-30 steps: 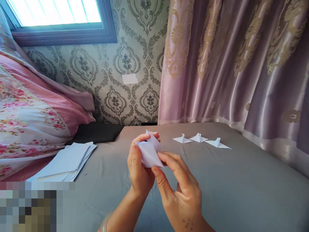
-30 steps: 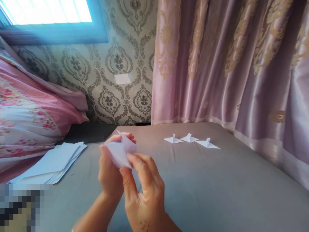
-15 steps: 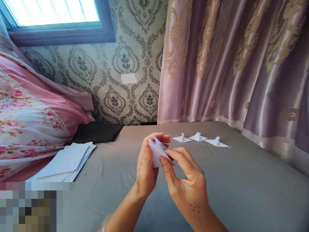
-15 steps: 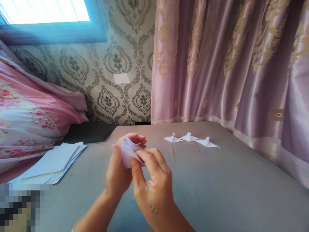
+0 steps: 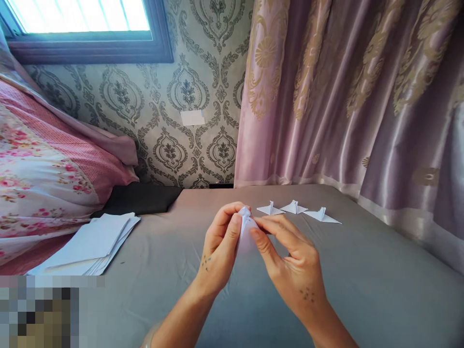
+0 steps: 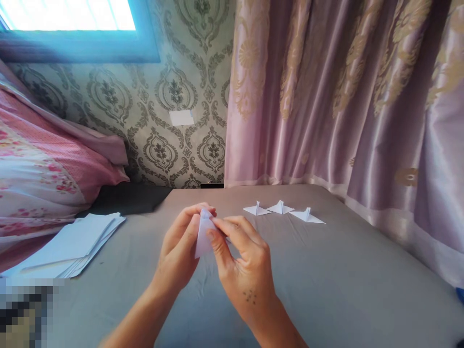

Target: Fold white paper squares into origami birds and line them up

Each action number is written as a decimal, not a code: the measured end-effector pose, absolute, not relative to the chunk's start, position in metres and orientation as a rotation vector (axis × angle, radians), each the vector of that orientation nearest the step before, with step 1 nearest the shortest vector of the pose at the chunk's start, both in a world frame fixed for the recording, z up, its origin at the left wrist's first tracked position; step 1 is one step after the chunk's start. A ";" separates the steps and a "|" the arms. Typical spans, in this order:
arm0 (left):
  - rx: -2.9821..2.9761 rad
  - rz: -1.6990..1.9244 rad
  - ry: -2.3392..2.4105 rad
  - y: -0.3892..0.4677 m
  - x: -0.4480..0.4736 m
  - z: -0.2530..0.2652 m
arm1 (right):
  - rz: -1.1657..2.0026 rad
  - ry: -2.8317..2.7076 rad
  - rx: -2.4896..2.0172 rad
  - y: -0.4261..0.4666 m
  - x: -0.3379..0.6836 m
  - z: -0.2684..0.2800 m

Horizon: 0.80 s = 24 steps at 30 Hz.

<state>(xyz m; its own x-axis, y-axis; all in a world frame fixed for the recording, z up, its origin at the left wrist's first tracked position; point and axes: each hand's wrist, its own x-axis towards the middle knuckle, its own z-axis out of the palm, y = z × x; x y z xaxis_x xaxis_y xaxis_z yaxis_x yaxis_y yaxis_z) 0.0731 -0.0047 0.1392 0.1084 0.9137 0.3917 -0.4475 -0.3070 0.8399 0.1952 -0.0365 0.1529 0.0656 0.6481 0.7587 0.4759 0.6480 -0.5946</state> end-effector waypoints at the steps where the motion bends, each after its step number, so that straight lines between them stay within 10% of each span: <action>1: 1.222 1.506 0.555 -0.005 0.073 0.139 | 0.150 -1.586 -0.954 -0.037 0.196 0.153; 24: 1.100 1.637 0.465 -0.016 0.081 0.140 | -0.158 -1.648 -0.800 -0.053 0.182 0.152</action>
